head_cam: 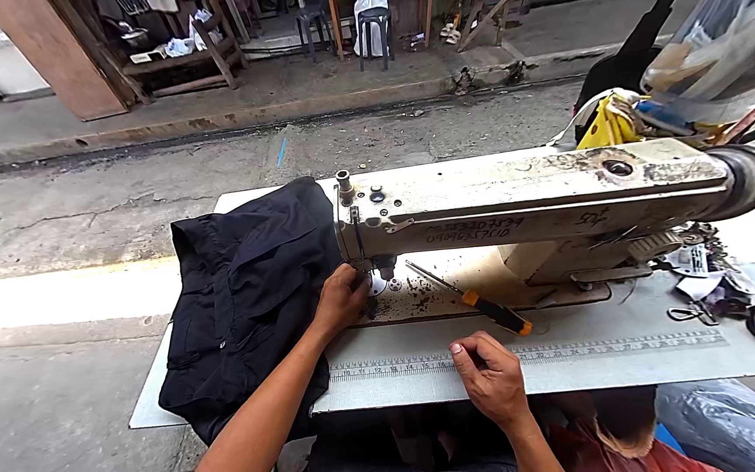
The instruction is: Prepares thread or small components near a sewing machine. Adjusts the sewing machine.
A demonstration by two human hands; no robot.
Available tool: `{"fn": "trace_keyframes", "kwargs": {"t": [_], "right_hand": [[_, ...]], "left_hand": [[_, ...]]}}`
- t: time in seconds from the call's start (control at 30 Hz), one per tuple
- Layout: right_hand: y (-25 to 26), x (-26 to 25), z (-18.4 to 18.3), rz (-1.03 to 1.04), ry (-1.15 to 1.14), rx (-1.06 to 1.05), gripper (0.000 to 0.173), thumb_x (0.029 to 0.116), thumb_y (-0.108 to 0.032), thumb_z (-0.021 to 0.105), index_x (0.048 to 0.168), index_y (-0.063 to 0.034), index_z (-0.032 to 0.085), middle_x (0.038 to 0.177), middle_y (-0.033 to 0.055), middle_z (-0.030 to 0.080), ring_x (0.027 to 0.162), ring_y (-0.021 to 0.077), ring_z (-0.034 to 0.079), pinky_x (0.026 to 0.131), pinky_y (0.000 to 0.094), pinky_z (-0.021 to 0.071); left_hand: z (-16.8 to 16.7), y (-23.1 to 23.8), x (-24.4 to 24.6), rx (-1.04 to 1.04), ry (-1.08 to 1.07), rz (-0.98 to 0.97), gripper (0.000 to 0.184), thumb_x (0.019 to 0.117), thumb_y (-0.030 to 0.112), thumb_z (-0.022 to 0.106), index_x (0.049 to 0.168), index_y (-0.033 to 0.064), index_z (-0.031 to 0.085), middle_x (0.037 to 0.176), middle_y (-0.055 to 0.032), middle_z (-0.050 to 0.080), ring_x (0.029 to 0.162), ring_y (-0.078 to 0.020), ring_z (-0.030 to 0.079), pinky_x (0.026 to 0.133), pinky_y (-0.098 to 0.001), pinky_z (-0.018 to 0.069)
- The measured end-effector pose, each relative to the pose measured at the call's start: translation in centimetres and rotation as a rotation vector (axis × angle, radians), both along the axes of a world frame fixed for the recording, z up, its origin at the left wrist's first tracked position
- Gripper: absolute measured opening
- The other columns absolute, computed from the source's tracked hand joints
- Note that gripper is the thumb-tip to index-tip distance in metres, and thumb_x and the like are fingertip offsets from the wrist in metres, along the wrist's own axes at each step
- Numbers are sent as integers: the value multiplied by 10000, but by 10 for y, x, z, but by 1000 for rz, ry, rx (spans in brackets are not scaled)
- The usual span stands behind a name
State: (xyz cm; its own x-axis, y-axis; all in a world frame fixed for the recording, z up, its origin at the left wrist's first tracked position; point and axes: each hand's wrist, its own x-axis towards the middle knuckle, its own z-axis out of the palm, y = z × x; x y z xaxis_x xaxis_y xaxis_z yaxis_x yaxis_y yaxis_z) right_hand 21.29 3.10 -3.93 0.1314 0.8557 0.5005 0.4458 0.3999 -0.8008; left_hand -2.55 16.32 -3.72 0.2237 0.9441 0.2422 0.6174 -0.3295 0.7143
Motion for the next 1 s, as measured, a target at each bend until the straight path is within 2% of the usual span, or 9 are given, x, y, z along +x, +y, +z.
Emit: {"fn": "trace_keyframes", "kwargs": {"t": [0.07, 0.17, 0.43, 0.6, 0.67, 0.77, 0.87, 1.0], "right_hand": [[0, 0, 0, 1, 1, -1, 250, 950, -166, 590, 849, 21, 719, 759, 24, 609, 689, -27, 555, 616, 86, 454], [-1, 0, 0, -3, 1, 1, 247, 947, -163, 589, 849, 23, 719, 758, 24, 608, 688, -26, 553, 618, 86, 453], [-1, 1, 1, -5, 8, 11, 237, 942, -134, 592, 851, 44, 719, 746, 51, 607, 683, -7, 555, 625, 100, 457], [1, 3, -1, -17, 36, 37, 231, 944, -123, 592, 850, 47, 718, 741, 62, 615, 678, 12, 560, 618, 118, 460], [0, 4, -3, -22, 57, 34, 229, 943, -121, 596, 851, 47, 721, 737, 68, 620, 678, 19, 569, 625, 122, 468], [-1, 5, -5, -22, 78, 48, 229, 944, -125, 602, 843, 44, 717, 725, 69, 615, 686, 33, 573, 639, 132, 472], [1, 6, -7, -22, 73, 72, 230, 946, -140, 604, 835, 28, 714, 718, 70, 615, 687, 52, 577, 638, 147, 475], [4, 8, -8, -9, 60, 63, 237, 952, -173, 600, 831, -2, 711, 711, 61, 615, 682, 76, 587, 627, 170, 483]], "left_hand": [[-10, 5, -4, 144, 14, -53, 150, 963, 113, 641, 948, 6, 744, 923, -116, 697, 920, -208, 669, 860, -378, 535], [-19, 9, -7, 277, 38, -95, 133, 950, 78, 641, 929, -7, 740, 935, -137, 703, 916, -232, 683, 853, -375, 553], [-21, 10, -11, 284, 95, -107, 149, 964, 103, 617, 949, -2, 721, 947, -131, 688, 914, -233, 667, 826, -382, 540], [-23, 15, -15, 272, 118, -131, 179, 982, 109, 606, 1027, -29, 712, 1013, -174, 689, 979, -281, 676, 888, -450, 545], [-25, 16, -17, 250, 117, -146, 195, 993, 123, 592, 1047, -21, 711, 1043, -169, 690, 1005, -262, 668, 912, -446, 531], [-21, 18, -19, 218, 67, -159, 198, 990, 139, 597, 1045, -9, 718, 1026, -128, 695, 992, -165, 662, 917, -354, 528], [-20, 18, -19, 177, 0, -152, 194, 977, 137, 604, 1039, -8, 719, 1025, -100, 702, 1010, -108, 658, 936, -306, 524], [-20, 17, -17, 143, 12, -100, 196, 978, 164, 585, 961, 6, 699, 889, -55, 678, 875, -60, 640, 833, -267, 523]]}}
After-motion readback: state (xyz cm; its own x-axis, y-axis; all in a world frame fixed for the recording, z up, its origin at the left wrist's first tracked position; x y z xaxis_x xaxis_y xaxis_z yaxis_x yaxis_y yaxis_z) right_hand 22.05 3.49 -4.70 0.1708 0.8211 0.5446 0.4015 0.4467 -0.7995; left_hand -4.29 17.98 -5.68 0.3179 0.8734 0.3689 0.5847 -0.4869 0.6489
